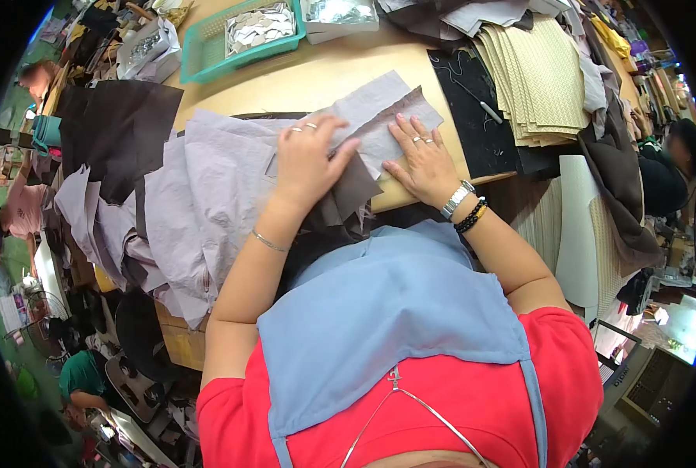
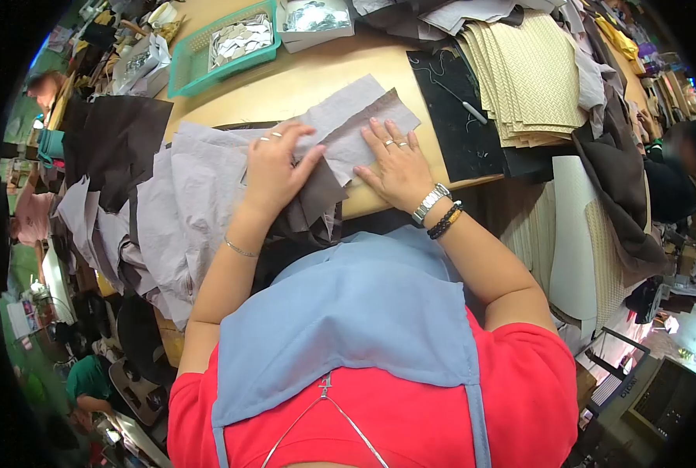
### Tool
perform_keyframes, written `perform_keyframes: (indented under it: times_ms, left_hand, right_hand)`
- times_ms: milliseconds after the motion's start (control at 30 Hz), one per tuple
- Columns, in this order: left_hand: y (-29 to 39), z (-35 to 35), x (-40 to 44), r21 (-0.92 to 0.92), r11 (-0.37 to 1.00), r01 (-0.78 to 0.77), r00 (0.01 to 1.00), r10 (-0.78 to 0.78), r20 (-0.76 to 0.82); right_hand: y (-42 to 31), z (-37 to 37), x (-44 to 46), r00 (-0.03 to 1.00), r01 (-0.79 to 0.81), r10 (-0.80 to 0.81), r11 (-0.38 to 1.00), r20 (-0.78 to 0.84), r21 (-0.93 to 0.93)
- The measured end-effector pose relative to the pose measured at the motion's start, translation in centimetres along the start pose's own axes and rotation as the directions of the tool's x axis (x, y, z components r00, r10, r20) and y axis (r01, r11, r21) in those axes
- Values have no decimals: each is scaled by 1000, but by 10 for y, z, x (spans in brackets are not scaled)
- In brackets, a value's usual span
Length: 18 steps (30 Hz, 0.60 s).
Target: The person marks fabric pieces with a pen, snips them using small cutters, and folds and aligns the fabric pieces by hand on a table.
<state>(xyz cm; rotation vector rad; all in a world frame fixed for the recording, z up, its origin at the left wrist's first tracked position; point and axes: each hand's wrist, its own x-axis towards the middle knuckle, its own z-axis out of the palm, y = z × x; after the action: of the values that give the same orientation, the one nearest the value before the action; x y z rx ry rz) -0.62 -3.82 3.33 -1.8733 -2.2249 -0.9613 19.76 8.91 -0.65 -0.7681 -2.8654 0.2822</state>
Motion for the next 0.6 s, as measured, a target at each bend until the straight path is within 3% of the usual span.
perform_keyframes:
  times_ms: [33, 167, 267, 367, 400, 500, 600]
  left_hand:
    - [3, 5, -4, -19, 997, 70, 987, -66, 143]
    - [1, 12, -19, 169, 973, 158, 970, -185, 155]
    - [-3, 5, -32, 185, 953, 241, 932, -281, 231]
    - [-1, -4, -40, 190, 955, 228, 900, -281, 332]
    - [-2, -4, -42, 179, 957, 226, 899, -276, 340]
    - [-3, -4, -46, 167, 960, 224, 895, -271, 355]
    - [-2, 0, -45, 190, 959, 212, 907, -265, 327]
  right_hand:
    - [0, -4, 0, 1000, 0, 0, 1000, 14, -15]
    - [4, -7, -2, 999, -31, 32, 998, 16, -46]
    - [9, -14, -4, 1000, -11, 9, 996, -30, -89]
    - [18, -28, 9, 975, -210, 205, 976, 88, 55]
    - [30, -16, 15, 954, -172, 195, 978, -229, 120]
    - [56, -11, 32, 907, -213, 273, 955, -322, 209]
    - [50, -19, 40, 921, -329, 382, 871, -82, 366]
